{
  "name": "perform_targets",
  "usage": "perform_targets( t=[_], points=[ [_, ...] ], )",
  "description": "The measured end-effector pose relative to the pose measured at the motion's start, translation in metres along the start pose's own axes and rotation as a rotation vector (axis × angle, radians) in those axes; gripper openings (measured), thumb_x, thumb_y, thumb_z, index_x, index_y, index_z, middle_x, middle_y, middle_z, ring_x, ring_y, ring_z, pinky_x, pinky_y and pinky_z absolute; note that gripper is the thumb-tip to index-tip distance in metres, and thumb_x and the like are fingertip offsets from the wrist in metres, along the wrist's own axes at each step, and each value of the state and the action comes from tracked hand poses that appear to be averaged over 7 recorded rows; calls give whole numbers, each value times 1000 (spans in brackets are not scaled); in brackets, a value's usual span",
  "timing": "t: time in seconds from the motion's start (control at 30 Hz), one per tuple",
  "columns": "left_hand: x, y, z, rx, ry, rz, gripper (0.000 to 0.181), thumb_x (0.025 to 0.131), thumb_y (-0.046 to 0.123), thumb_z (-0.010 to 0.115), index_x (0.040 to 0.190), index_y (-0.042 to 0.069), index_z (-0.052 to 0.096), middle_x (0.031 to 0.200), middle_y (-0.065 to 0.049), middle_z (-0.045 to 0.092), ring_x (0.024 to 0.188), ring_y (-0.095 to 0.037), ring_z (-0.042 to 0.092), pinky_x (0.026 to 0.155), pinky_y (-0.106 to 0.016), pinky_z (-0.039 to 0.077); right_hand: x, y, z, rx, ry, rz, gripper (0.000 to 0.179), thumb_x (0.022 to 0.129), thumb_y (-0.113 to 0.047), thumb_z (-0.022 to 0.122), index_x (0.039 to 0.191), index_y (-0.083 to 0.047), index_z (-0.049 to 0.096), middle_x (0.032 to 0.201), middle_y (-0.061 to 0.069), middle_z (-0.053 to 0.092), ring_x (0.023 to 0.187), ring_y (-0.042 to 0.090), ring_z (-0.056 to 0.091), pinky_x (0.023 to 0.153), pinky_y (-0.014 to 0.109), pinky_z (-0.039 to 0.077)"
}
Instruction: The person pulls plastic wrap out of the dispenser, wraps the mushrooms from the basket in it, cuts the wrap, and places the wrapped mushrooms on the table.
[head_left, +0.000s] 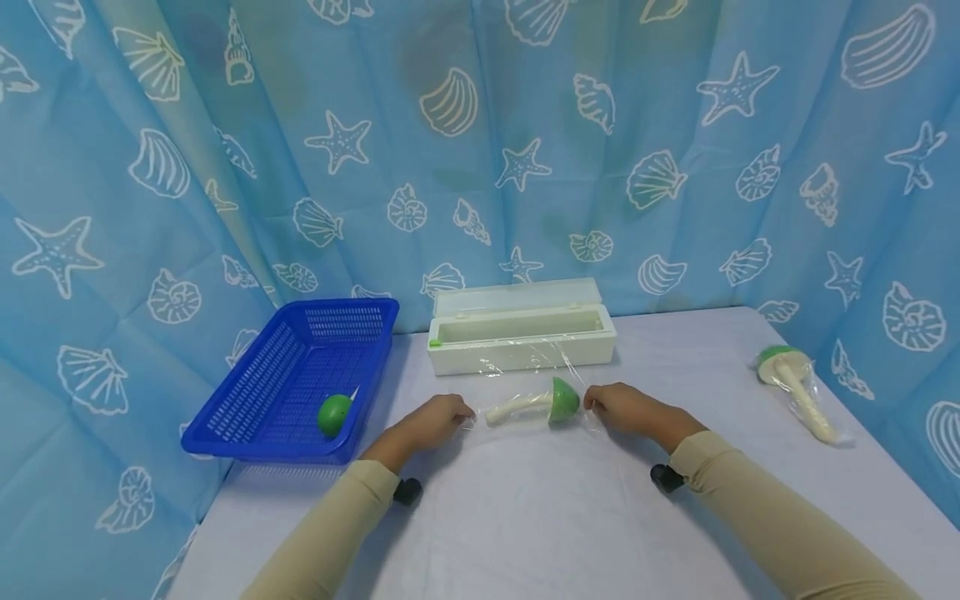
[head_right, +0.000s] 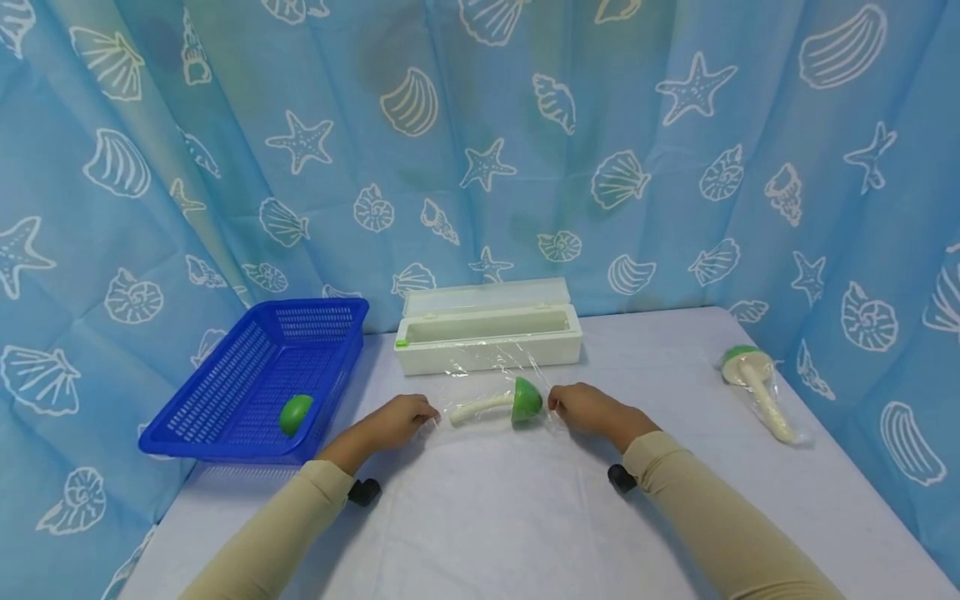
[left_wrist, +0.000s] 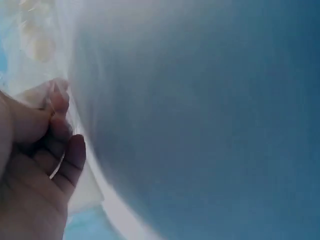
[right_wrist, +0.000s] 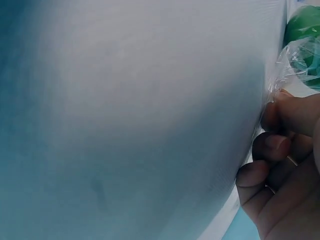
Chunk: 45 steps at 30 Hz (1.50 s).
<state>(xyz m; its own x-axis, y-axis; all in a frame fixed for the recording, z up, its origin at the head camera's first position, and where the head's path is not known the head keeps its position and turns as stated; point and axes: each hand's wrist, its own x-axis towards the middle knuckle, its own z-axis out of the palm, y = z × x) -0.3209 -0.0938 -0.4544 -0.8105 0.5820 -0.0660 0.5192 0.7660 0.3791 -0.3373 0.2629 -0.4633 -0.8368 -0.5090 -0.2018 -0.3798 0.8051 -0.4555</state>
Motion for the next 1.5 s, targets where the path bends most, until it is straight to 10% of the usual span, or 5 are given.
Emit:
perform_targets(
  t=[0.3,0.5,0.77,1.07,1.5],
  points=[
    [-4,3,-4,-9,-120,-37,54,74,14,68,126,0,60,111,-3,59,104,-17,55,96,-36,43,0,-7,-1,16,-47,74,34,100,-29,46,120,-5,60,115,10,63,111,32,57,95,51,43],
    [-2,-1,1,-111,-107,-116,64,72,31,84,124,1,60,106,0,59,100,-16,55,94,-37,44,4,-12,5,-64,-46,94,80,71,-67,73,117,-3,57,105,6,62,100,24,58,90,46,46],
    [6,-2,4,-132,18,-130,18,94,14,64,106,1,68,93,-2,64,89,-18,59,83,-36,49,7,-1,8,15,40,1,20,101,-29,52,97,-10,58,83,-1,56,82,18,53,78,42,45],
    [9,-16,6,-343,93,-240,23,98,21,58,93,4,72,88,-2,63,82,-17,54,76,-36,46,11,20,4,350,80,-58,28,103,-28,49,99,-10,70,101,3,65,96,21,56,87,44,44],
    [38,-7,4,-602,386,-506,24,89,18,56,70,4,63,68,-1,52,63,-16,43,60,-29,36,42,7,-2,675,276,289,35,100,-32,50,79,-5,58,78,3,49,74,19,41,69,34,34]
  ],
)
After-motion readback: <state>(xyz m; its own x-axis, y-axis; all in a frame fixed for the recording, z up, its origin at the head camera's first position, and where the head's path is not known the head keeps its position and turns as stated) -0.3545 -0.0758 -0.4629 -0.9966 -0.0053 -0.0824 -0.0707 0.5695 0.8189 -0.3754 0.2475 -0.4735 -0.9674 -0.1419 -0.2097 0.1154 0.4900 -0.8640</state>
